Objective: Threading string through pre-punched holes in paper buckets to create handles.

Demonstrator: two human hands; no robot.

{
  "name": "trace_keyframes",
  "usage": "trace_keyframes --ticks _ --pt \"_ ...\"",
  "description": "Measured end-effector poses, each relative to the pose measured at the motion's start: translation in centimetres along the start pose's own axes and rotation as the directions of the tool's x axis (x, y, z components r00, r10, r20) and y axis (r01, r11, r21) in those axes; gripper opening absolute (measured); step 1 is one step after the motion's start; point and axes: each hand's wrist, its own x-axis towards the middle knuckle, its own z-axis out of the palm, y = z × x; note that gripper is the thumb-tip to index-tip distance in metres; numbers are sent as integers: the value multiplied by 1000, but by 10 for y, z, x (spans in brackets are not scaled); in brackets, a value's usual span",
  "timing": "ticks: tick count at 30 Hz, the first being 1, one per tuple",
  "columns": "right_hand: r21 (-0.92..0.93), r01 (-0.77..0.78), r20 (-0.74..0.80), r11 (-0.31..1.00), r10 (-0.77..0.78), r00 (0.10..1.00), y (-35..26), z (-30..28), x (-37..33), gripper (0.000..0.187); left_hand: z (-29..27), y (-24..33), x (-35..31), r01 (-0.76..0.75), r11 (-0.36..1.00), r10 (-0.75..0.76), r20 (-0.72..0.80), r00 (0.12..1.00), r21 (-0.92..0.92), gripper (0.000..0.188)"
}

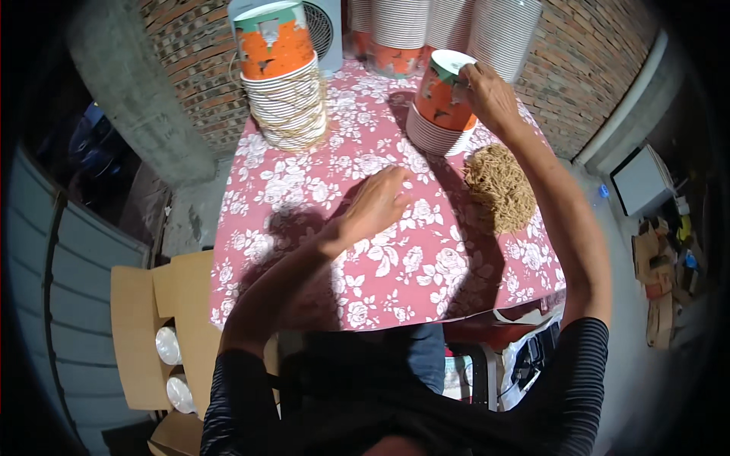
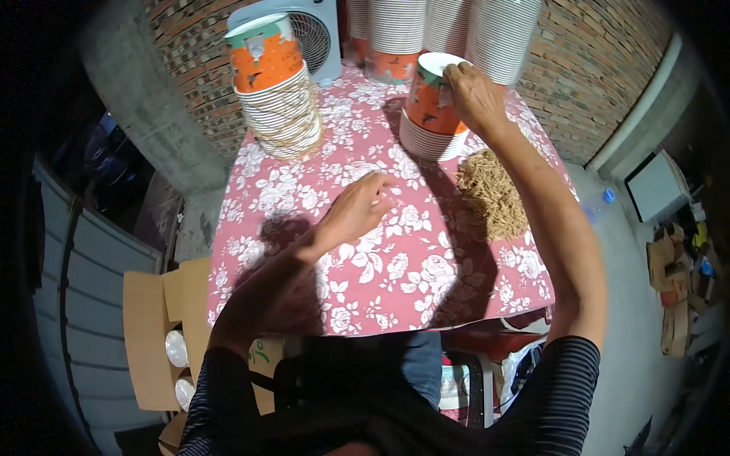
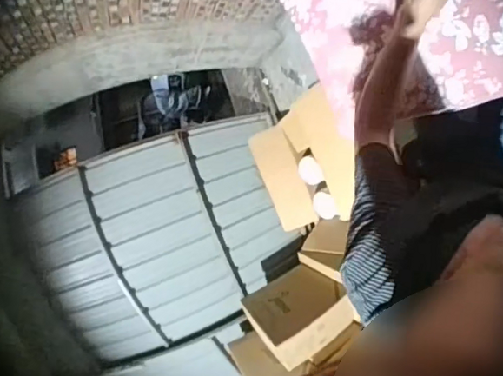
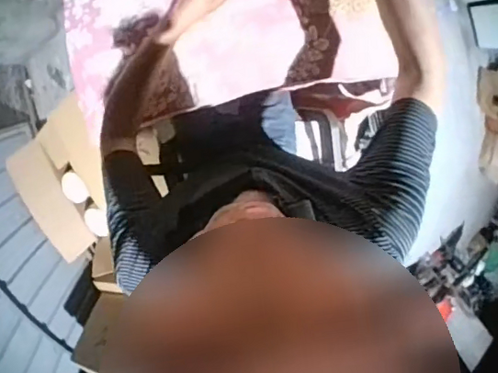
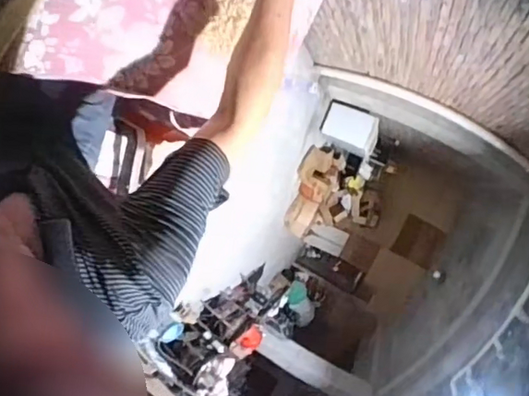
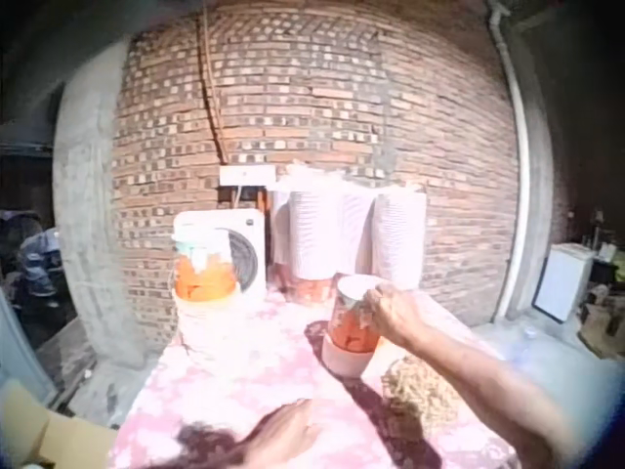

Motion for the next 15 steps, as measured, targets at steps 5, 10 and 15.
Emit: trace_keyframes --ticks 5,10,15 --pt "312 -210 204 926 151 967 21 -10 16 23 46 -19 80 331 754 -524 -215 824 -567 51" --pt "431 -378 239 819 301 923 25 -20 22 21 39 -50 102 420 261 -726 110 678 -869 77" --pt "631 -482 281 607 401 872 27 -25 13 20 41 -50 107 14 -229 -344 94 934 -973 56"
